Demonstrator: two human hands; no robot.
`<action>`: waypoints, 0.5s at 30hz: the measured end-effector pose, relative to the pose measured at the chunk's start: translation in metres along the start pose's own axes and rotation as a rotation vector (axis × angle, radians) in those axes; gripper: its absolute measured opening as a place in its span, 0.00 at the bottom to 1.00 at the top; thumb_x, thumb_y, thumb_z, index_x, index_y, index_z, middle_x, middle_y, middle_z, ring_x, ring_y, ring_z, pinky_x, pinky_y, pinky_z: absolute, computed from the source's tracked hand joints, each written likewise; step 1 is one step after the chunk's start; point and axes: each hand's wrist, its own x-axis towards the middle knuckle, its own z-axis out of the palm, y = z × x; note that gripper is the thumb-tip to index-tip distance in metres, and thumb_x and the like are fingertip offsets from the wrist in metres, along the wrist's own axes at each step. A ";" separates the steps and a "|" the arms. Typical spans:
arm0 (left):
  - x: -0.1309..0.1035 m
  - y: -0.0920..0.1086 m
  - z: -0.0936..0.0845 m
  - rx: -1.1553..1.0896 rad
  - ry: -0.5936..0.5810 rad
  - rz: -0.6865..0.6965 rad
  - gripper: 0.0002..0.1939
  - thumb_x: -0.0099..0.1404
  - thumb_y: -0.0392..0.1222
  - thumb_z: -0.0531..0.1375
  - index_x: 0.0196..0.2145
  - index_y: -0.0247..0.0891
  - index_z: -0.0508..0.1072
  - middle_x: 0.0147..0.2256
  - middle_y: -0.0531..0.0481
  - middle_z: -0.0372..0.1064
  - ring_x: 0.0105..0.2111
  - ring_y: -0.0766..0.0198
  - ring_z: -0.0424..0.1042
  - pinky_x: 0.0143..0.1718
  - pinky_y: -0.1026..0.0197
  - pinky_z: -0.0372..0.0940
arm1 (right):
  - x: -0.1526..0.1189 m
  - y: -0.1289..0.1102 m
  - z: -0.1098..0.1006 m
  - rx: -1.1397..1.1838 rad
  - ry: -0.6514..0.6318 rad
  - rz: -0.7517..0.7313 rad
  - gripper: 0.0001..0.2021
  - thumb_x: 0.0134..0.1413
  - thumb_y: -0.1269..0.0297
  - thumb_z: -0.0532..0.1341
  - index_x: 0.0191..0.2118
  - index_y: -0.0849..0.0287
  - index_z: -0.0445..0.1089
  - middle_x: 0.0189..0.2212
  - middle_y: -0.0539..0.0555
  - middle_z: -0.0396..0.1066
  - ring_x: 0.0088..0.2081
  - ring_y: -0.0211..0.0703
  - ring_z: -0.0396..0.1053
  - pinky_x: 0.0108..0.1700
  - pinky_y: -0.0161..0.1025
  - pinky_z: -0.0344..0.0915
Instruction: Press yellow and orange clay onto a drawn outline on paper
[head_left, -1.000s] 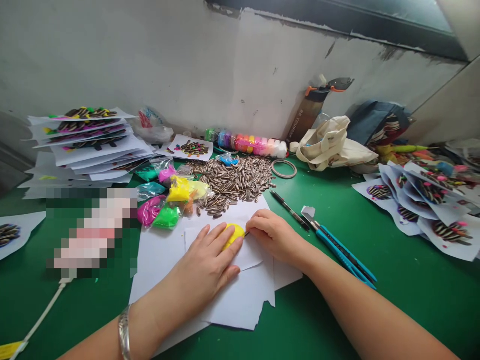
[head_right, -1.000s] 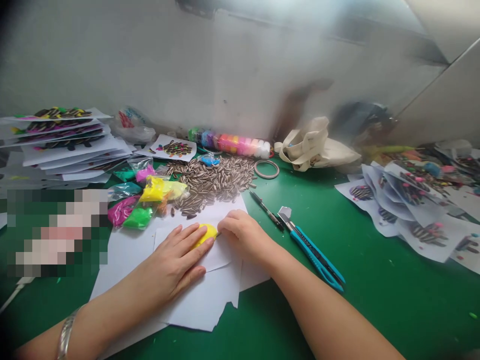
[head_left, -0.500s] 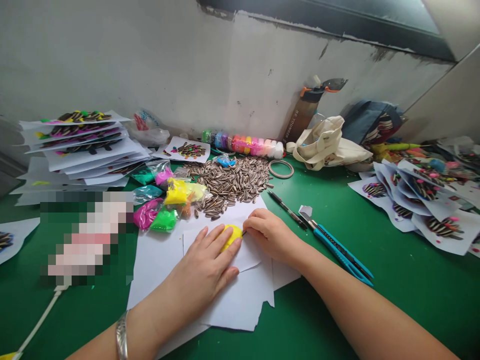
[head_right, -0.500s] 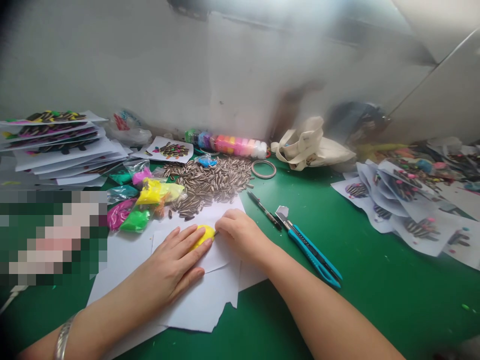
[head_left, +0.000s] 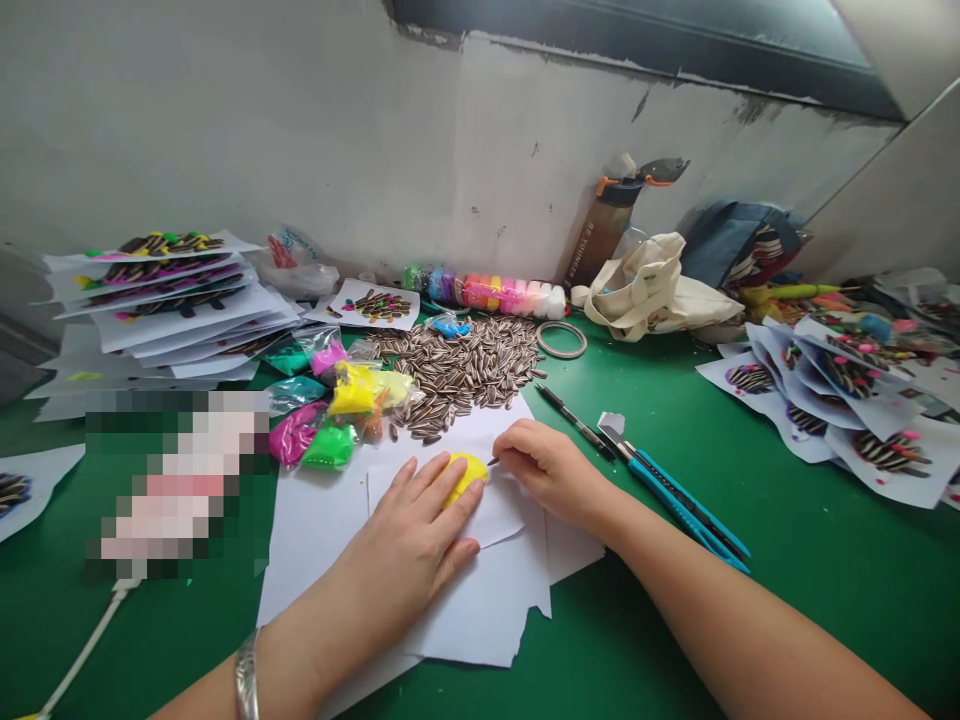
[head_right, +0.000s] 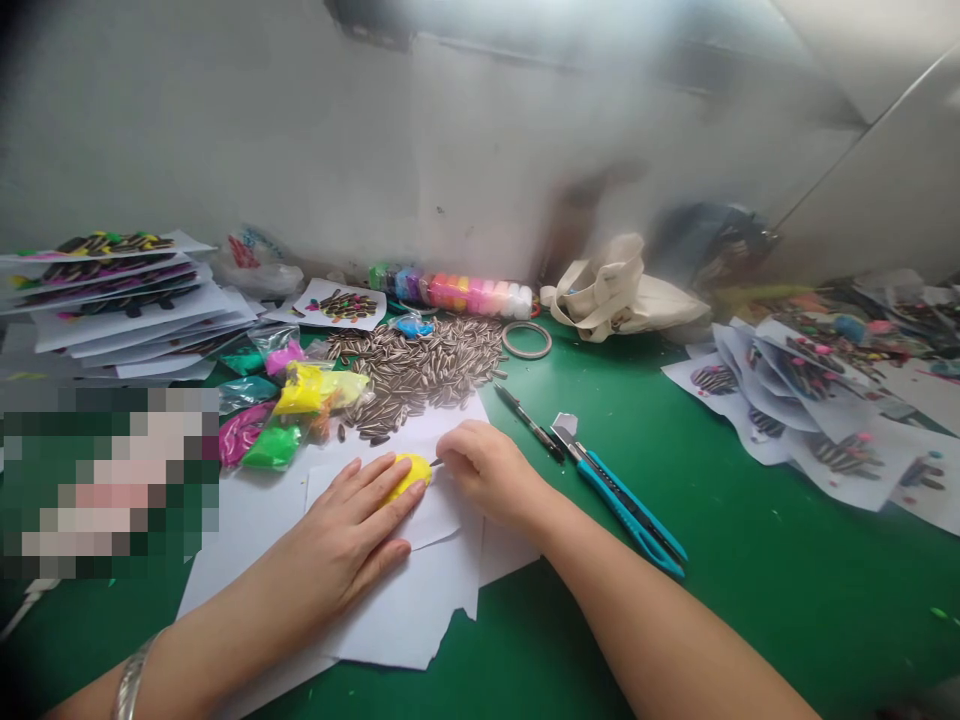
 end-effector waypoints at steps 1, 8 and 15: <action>0.000 0.000 0.000 0.005 -0.004 0.002 0.22 0.73 0.45 0.53 0.62 0.39 0.65 0.64 0.39 0.60 0.63 0.44 0.59 0.62 0.34 0.57 | -0.001 -0.002 0.001 -0.023 0.011 0.018 0.09 0.63 0.75 0.54 0.35 0.57 0.69 0.32 0.53 0.69 0.35 0.41 0.67 0.38 0.37 0.64; 0.001 0.001 -0.001 0.008 0.005 0.001 0.23 0.73 0.45 0.53 0.62 0.38 0.64 0.64 0.38 0.61 0.63 0.43 0.60 0.61 0.35 0.57 | -0.011 -0.012 0.008 -0.259 0.022 -0.010 0.10 0.63 0.74 0.51 0.37 0.58 0.69 0.32 0.55 0.68 0.34 0.43 0.65 0.36 0.37 0.61; 0.002 0.003 -0.003 0.001 0.007 0.000 0.23 0.73 0.45 0.53 0.62 0.37 0.65 0.63 0.38 0.61 0.62 0.42 0.60 0.61 0.34 0.58 | -0.014 -0.020 0.012 -0.394 -0.015 -0.071 0.11 0.64 0.73 0.52 0.31 0.58 0.68 0.28 0.54 0.66 0.32 0.43 0.62 0.36 0.38 0.57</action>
